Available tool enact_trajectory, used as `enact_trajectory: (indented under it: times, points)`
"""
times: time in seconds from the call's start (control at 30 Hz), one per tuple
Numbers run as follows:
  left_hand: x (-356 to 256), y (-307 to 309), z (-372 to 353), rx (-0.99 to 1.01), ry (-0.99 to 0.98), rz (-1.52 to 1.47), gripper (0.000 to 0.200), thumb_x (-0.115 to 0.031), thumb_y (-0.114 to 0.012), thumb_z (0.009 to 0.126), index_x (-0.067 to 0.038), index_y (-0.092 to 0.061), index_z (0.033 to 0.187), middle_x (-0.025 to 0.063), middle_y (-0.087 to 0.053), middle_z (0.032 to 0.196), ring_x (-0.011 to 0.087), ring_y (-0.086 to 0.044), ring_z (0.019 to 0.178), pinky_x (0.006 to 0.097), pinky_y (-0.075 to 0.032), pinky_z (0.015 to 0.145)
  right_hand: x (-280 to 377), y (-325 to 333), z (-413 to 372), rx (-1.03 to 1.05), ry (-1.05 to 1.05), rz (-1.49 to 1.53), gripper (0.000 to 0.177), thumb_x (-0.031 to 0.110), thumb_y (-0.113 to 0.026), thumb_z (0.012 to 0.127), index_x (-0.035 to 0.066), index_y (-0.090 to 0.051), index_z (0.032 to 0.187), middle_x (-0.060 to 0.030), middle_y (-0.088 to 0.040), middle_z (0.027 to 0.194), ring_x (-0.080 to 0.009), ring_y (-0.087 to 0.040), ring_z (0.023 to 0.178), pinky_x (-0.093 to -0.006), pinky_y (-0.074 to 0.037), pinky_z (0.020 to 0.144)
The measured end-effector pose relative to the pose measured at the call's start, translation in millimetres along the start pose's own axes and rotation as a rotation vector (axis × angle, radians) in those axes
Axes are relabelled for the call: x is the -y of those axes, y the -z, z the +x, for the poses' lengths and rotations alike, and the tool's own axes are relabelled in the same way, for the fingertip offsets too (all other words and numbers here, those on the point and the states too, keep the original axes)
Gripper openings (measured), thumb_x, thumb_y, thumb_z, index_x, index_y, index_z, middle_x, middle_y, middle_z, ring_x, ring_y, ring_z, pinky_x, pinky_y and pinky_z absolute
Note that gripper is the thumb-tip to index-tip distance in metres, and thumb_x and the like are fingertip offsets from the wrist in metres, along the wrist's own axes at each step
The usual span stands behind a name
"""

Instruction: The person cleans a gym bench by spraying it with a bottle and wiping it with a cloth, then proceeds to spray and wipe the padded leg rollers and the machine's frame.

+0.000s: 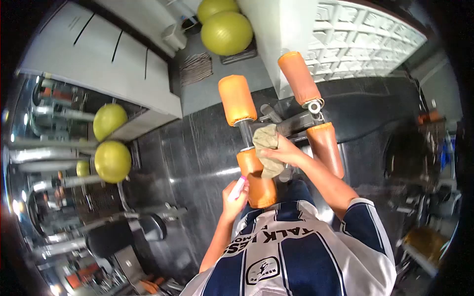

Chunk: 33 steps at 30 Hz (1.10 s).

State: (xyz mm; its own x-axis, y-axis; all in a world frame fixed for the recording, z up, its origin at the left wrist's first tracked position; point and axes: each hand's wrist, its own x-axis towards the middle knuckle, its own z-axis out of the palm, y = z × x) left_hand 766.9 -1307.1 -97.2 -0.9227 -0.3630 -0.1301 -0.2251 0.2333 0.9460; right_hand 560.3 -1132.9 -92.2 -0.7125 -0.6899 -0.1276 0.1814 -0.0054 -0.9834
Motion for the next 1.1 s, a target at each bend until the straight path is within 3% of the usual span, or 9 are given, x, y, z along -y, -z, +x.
enact_trajectory:
  times: [0.13,0.27,0.4,0.57,0.63,0.73,0.83,1.03,1.1]
  points:
    - [26,37,31,0.209,0.005,-0.129,0.021,-0.009,-0.062,0.083,0.002,-0.069,0.100,0.0080,-0.069,0.084,0.0149,-0.063,0.073,0.0300,-0.051,0.069,-60,-31,20,-0.003,0.035,-0.685,0.048,0.036,-0.067,0.088,0.005,-0.060,0.124,-0.0168,-0.059,0.133,-0.0379,-0.052,0.128,-0.0452,-0.043,0.106]
    - [45,92,62,0.433,-0.023,0.033,0.022,-0.012,-0.067,0.090,0.001,-0.067,0.108,0.0054,-0.071,0.091,0.0097,-0.063,0.074,0.0254,-0.052,0.067,-61,-101,-56,-0.104,0.192,-1.154,0.031,0.035,-0.063,0.091,0.008,-0.068,0.104,-0.0073,-0.060,0.134,-0.0341,-0.041,0.140,-0.0577,-0.023,0.117]
    - [43,102,95,0.537,-0.098,0.126,0.021,-0.010,-0.068,0.084,-0.001,-0.070,0.103,0.0089,-0.068,0.086,0.0145,-0.064,0.076,0.0283,-0.050,0.070,-72,-140,-119,-0.239,0.079,-0.885,0.027,0.034,-0.061,0.093,0.007,-0.068,0.097,-0.0095,-0.065,0.125,-0.0301,-0.046,0.137,-0.0583,-0.018,0.119]
    - [-4,49,113,0.903,-0.561,0.259,0.031,-0.012,-0.070,0.082,-0.002,-0.069,0.111,0.0170,-0.067,0.123,0.0313,-0.067,0.110,0.0374,-0.053,0.093,-76,-159,-185,-0.475,-0.119,-0.683,0.032,0.035,-0.059,0.096,0.005,-0.068,0.103,-0.0158,-0.069,0.110,-0.0304,-0.057,0.125,-0.0514,-0.034,0.112]
    - [1,25,113,1.026,-0.529,0.291,0.034,-0.016,-0.068,0.083,-0.004,-0.069,0.115,0.0173,-0.062,0.133,0.0331,-0.062,0.120,0.0396,-0.050,0.098,-60,-147,-206,-0.564,-0.657,-0.074,0.038,0.037,-0.058,0.099,0.002,-0.067,0.110,-0.0147,-0.071,0.104,-0.0245,-0.064,0.113,-0.0403,-0.047,0.098]
    - [28,-3,108,1.171,-0.583,0.340,0.043,-0.018,-0.066,0.084,-0.004,-0.066,0.124,0.0190,-0.056,0.140,0.0323,-0.049,0.136,0.0397,-0.038,0.111,-76,-132,-222,-0.826,-0.371,0.323,0.043,0.038,-0.062,0.098,0.003,-0.060,0.123,-0.0035,-0.065,0.109,-0.0136,-0.059,0.103,-0.0330,-0.048,0.091]
    - [32,8,96,1.051,-0.555,0.363,0.044,-0.021,-0.064,0.082,-0.007,-0.067,0.124,0.0162,-0.054,0.142,0.0288,-0.052,0.133,0.0376,-0.045,0.105,-48,-107,-199,-0.894,-0.119,0.379,0.053,0.032,-0.071,0.092,0.005,-0.053,0.133,-0.0058,-0.061,0.122,-0.0143,-0.057,0.109,-0.0339,-0.047,0.098]
    - [43,28,81,0.957,-0.500,0.417,0.043,-0.019,-0.066,0.080,-0.009,-0.068,0.122,0.0128,-0.054,0.144,0.0301,-0.063,0.118,0.0372,-0.053,0.094,-35,-52,-67,-0.492,0.099,-0.560,0.047,0.025,-0.066,0.090,0.003,-0.058,0.130,-0.0110,-0.057,0.138,-0.0334,-0.054,0.125,-0.0441,-0.044,0.105]
    - [51,35,75,0.923,-0.497,0.414,0.042,-0.017,-0.066,0.080,-0.008,-0.068,0.120,0.0124,-0.054,0.143,0.0307,-0.065,0.114,0.0372,-0.054,0.092,-72,-70,-26,-0.479,-0.061,-0.878,0.045,0.027,-0.063,0.089,0.003,-0.062,0.127,-0.0116,-0.049,0.146,-0.0379,-0.044,0.134,-0.0511,-0.042,0.107]
